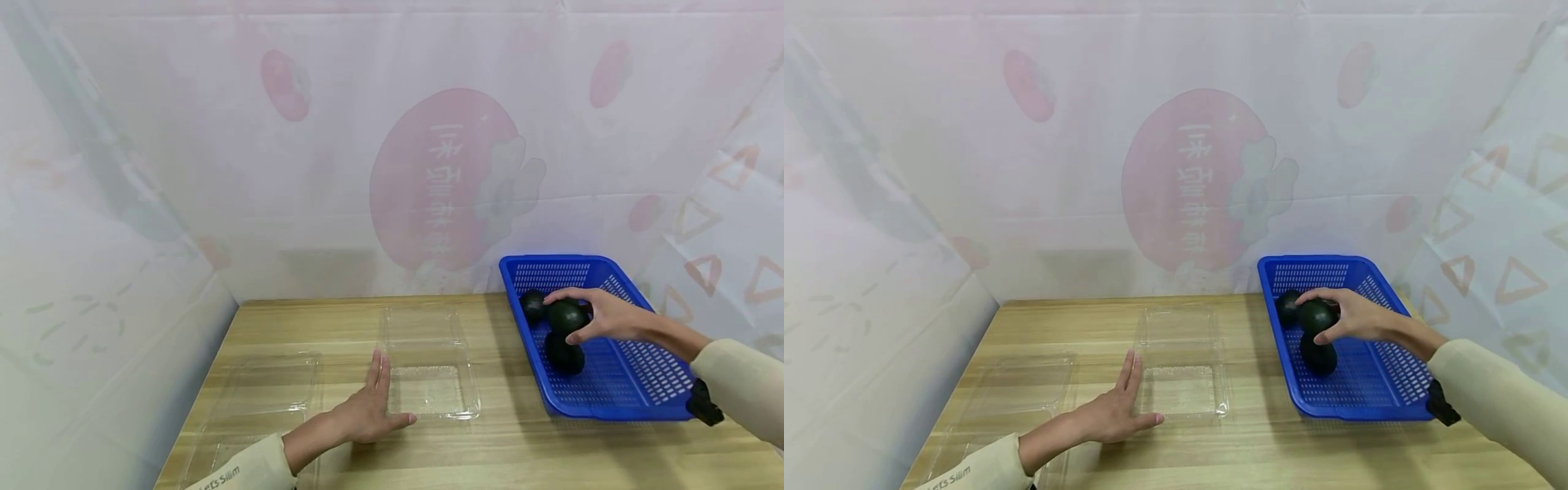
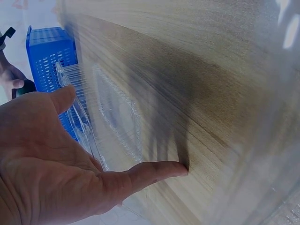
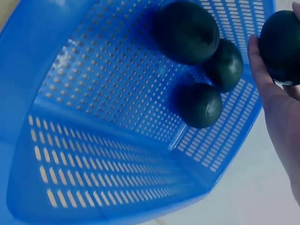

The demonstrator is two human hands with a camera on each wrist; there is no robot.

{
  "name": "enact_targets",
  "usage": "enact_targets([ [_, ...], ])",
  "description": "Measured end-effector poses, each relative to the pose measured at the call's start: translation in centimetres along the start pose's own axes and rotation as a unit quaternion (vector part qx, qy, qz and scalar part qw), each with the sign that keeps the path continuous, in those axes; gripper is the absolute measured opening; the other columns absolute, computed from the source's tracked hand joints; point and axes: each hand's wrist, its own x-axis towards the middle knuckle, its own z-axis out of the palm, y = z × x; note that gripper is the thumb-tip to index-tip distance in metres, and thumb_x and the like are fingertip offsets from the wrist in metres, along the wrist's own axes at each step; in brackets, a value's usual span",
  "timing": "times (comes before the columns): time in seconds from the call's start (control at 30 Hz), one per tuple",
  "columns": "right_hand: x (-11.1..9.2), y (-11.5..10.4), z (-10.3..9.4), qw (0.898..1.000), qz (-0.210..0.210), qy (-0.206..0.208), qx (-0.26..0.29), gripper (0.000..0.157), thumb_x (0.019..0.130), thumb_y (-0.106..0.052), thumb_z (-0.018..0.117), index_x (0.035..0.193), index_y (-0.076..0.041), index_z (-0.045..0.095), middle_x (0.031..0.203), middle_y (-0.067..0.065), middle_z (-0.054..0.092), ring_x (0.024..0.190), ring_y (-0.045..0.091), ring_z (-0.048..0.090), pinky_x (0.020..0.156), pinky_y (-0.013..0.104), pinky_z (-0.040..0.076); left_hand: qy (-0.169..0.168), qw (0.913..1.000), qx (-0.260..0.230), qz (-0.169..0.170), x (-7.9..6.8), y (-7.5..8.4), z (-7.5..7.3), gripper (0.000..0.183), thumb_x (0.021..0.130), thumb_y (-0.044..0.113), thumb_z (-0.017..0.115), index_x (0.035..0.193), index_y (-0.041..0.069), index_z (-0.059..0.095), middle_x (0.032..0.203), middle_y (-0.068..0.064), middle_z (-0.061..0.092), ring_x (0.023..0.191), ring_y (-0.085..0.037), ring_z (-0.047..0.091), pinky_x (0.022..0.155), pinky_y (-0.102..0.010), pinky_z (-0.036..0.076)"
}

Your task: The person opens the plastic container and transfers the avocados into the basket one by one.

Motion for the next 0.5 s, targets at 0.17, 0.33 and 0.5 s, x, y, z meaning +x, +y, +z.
enact_targets([
  [0.17,-0.3,0.6,-0.3,0.999,0.025,-0.003,-0.036,0.069,0.07,-0.026,0.089,0.132,-0.018,0.058,0.14,0.015,0.053,0.124,0.038,0.046,0.079,0.033,0.049,-0.004,1.0,-0.001,-0.001,-0.1,0.1,-0.1,0.112,0.089,0.054,0.064,0.152,-0.009,-0.004,0.157,-0.03,-0.018,0.112,-0.047,0.057,0.087,-0.047,0.053],
  [0.33,-0.5,1.1,-0.5,0.999,0.01,-0.009,-0.051,0.069,0.071,-0.027,0.088,0.132,-0.015,0.058,0.138,0.014,0.054,0.125,0.039,0.046,0.081,0.035,0.049,-0.003,1.0,-0.001,0.001,-0.2,0.1,-0.2,0.111,0.09,0.054,0.063,0.152,-0.009,-0.004,0.156,-0.031,-0.017,0.116,-0.048,0.055,0.091,-0.048,0.051],
  [0.5,-0.8,1.7,-0.9,0.997,-0.002,-0.005,-0.071,0.065,0.07,-0.026,0.089,0.128,-0.023,0.06,0.136,0.009,0.057,0.122,0.032,0.048,0.081,0.032,0.048,-0.003,1.0,-0.002,0.0,-0.2,0.1,0.0,0.111,0.09,0.054,0.063,0.152,-0.009,-0.004,0.156,-0.031,-0.017,0.114,-0.047,0.056,0.089,-0.047,0.052],
])
